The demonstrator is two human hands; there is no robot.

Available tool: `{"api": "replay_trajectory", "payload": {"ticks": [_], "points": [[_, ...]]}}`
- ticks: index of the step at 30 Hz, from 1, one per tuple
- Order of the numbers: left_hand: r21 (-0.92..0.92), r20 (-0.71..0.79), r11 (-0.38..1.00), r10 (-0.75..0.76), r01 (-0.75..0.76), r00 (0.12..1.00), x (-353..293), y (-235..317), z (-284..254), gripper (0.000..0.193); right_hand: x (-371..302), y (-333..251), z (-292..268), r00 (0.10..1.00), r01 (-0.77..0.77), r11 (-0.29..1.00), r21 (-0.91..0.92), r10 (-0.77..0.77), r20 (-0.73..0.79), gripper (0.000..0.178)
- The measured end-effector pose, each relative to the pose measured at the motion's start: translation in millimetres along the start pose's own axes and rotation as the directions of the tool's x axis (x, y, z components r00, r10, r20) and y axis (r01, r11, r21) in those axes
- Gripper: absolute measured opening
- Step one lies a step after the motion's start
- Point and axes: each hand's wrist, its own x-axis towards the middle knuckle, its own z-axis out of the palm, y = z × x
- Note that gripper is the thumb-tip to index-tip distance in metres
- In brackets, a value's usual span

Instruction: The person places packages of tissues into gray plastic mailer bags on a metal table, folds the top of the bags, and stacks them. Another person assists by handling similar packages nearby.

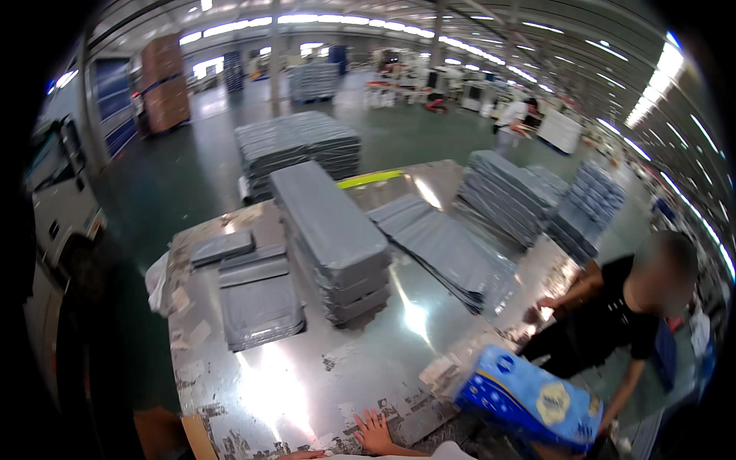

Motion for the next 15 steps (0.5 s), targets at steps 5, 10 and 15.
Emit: {"api": "replay_trajectory", "payload": {"ticks": [5, 10, 15], "points": [[0.086, 0.046, 0.996, 0.009, -0.013, 0.999, 10.7, -0.5, -7.3, 0.039, -5.1, 4.2, 0.5, 0.999, 0.035, 0.985, -0.170, -0.036, -0.001, 0.058], [0.148, 0.132, 0.989, 0.011, -0.031, 0.991, 26.0, -28.3, -22.2, 0.043, -6.0, -3.4, 10.8, 0.997, -0.026, 0.952, -0.305, 0.046, 0.059, 0.060], [0.196, 0.059, 0.980, 0.030, -0.041, 0.998, 17.5, -38.4, -18.0, 0.049, 5.2, -18.0, 11.0, 0.920, -0.179, 0.936, -0.304, 0.269, 0.286, 0.066]]}}
